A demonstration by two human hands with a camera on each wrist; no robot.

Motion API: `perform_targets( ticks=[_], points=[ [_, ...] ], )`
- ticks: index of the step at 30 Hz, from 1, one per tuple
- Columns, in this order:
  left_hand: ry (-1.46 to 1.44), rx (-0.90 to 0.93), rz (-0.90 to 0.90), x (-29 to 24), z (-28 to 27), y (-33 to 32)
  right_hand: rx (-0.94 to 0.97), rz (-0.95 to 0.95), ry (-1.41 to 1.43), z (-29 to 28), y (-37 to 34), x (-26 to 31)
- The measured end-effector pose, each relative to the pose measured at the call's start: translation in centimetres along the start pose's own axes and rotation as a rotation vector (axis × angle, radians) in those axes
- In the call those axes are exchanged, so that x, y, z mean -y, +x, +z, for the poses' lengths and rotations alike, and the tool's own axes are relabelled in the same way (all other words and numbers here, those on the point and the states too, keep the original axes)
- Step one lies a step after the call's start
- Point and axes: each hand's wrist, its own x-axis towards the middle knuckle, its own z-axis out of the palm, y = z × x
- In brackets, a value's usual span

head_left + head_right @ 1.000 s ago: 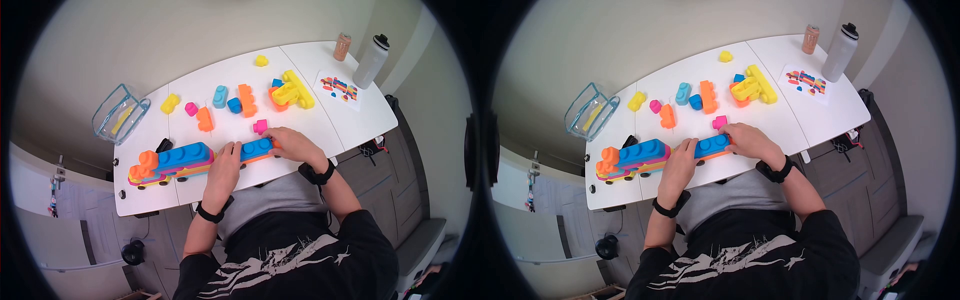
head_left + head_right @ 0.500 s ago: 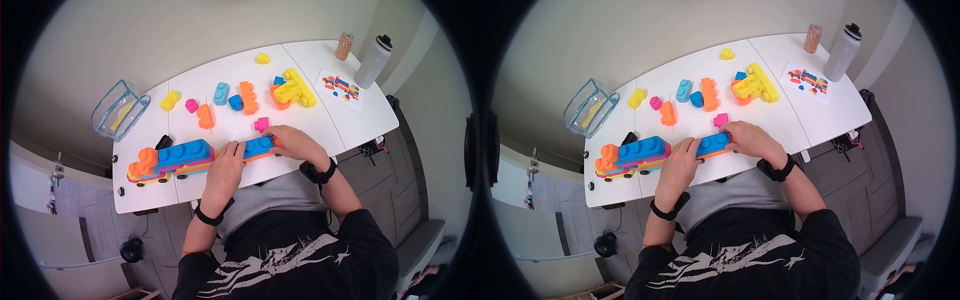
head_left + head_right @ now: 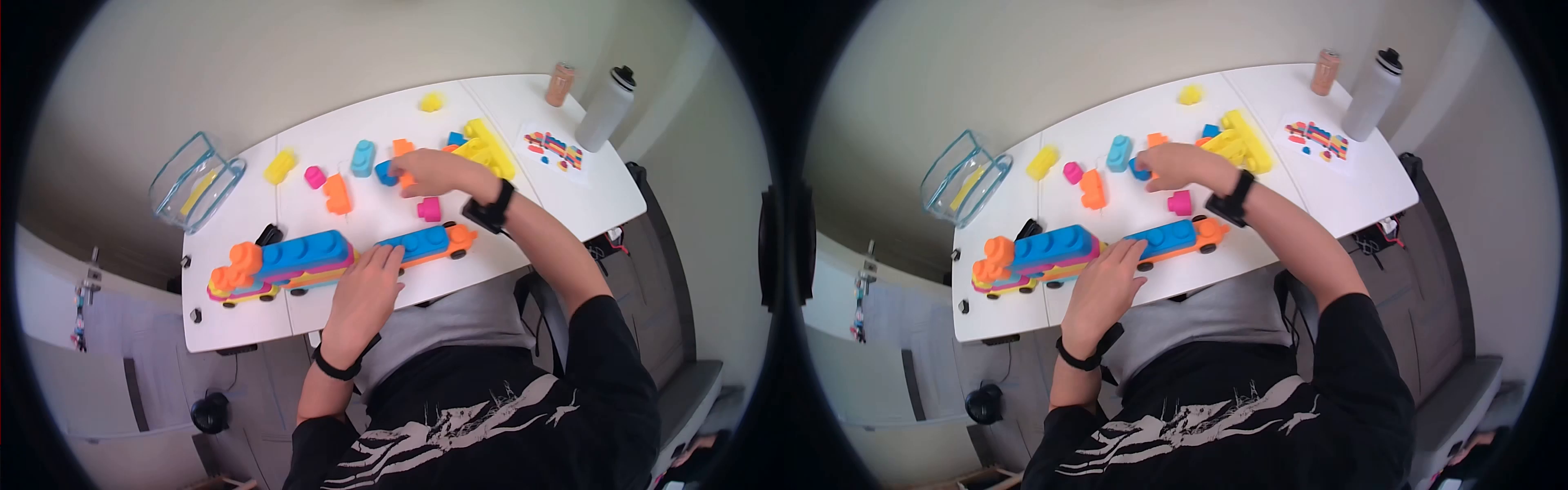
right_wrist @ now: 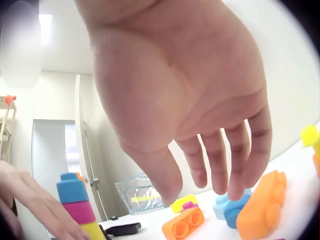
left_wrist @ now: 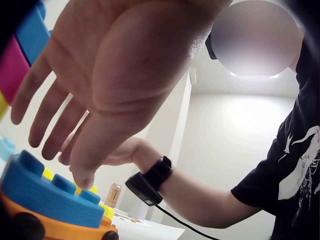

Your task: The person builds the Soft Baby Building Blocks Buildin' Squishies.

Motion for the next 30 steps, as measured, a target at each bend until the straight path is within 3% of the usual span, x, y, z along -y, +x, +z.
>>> perform_targets(
  ticks=[3,14,22,28,30],
  points=[
    [0.006,0.032,0.004,-0.1,-0.3,-0.2,0.085,0.186,-0.047,0.2,2.4,1.5],
    [-0.034,0.088,0.005,-0.1,-1.2,-0.4,0.055,0.249,-0.076,0.9,3.3,1.0],
    [-0.06,0.05,-0.01,0.3,-1.4,-0.6,-0.029,0.234,0.04,-2.8,-1.9,-0.7],
    [-0.06,0.065,-0.041,0.5,-1.7,-0.6,-0.144,0.405,0.076,-5.9,-7.4,-1.3],
    [-0.066,0.059,-0.034,0.4,-1.8,-0.6,-0.207,0.43,-0.041,-5.9,-8.3,-2.9]
  ],
)
